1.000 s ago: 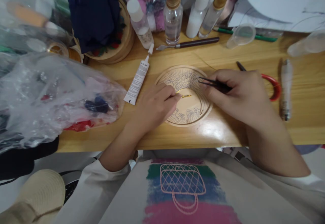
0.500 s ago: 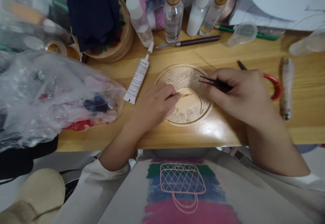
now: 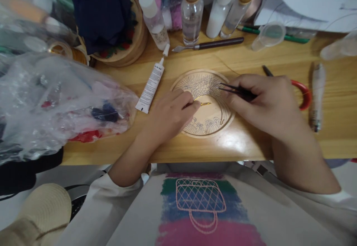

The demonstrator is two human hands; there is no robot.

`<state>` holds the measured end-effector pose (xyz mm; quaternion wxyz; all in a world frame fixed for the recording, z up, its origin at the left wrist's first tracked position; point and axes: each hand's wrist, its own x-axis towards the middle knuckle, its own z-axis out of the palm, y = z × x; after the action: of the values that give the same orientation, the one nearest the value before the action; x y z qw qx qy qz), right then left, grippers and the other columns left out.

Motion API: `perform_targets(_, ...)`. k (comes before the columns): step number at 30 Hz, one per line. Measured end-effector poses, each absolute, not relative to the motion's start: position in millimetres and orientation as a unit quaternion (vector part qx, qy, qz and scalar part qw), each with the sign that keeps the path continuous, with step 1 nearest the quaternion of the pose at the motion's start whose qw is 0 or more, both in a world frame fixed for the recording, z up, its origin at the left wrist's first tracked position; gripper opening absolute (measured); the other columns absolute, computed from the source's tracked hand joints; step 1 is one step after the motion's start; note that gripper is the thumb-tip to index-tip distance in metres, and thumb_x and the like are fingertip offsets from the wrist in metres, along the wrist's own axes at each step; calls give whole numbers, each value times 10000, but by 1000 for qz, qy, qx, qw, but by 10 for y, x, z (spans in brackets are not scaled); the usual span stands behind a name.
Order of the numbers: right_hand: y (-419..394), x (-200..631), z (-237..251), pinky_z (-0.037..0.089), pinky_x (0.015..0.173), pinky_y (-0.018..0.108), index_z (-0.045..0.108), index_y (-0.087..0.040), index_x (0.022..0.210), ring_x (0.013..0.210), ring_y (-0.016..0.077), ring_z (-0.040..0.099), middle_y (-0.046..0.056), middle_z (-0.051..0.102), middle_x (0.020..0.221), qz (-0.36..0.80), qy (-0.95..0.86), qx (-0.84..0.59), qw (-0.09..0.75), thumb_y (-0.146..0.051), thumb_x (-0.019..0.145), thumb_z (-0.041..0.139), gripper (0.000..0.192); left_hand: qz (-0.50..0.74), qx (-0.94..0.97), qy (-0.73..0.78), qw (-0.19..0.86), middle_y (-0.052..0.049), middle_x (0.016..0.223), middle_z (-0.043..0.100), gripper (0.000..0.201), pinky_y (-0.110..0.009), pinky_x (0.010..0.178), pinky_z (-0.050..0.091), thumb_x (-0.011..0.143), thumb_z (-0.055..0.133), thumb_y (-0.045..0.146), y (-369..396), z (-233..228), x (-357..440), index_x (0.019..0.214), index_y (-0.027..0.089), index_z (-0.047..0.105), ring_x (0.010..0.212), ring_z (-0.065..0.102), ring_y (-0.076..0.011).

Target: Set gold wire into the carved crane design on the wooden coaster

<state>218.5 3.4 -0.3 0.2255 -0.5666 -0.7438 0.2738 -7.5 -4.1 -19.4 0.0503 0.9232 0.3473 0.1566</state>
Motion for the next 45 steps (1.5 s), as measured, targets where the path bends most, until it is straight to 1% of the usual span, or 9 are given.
perform_targets(8,48,2179,14,323,531,246,679,-173,745,501,102,464,-12,598,582,282,-740,-568,225,-261,790,584,137,162,922,349,47,-29,754,607,257,-312,635,430,1000,460,223,-49,-202,-69,906,166,692,715,533,-150)
perform_targets(15,36,2169,15,324,536,242,692,-143,759,513,98,471,5,615,595,284,-741,-564,230,-243,790,592,145,153,925,345,41,-34,764,615,250,-309,649,434,996,463,215,-49,-193,-68,909,161,691,725,536,-151)
perform_targets(22,33,2175,1,318,535,247,683,-160,743,498,96,454,-7,599,577,279,-744,-561,231,-274,812,603,155,160,926,341,33,-37,758,613,234,-306,644,437,982,480,193,-53,-189,-67,910,140,696,715,539,-151)
perform_targets(27,37,2174,4,323,531,248,696,-161,758,502,102,472,-1,617,586,280,-743,-564,229,-281,806,602,160,171,923,342,31,-32,762,624,236,-294,649,439,987,484,223,-39,-208,-75,887,155,686,724,547,-147)
perform_targets(34,30,2172,6,321,536,251,695,-163,763,504,105,467,0,623,595,279,-741,-568,226,-267,803,601,147,170,925,338,38,-38,787,650,213,-301,643,448,978,491,201,-31,-204,-91,878,155,674,732,561,-152)
perform_targets(41,27,2180,19,309,529,251,683,-154,737,494,97,444,0,596,571,273,-743,-568,223,-280,808,597,168,184,922,338,41,-41,789,668,213,-307,655,468,969,504,183,-29,-209,-82,853,141,678,744,580,-157)
perform_targets(45,26,2174,14,313,530,247,680,-164,746,496,98,447,-10,590,571,275,-743,-569,220,-286,809,597,160,175,923,340,41,-34,806,675,218,-304,669,472,976,500,195,-32,-201,-81,855,151,676,764,588,-153)
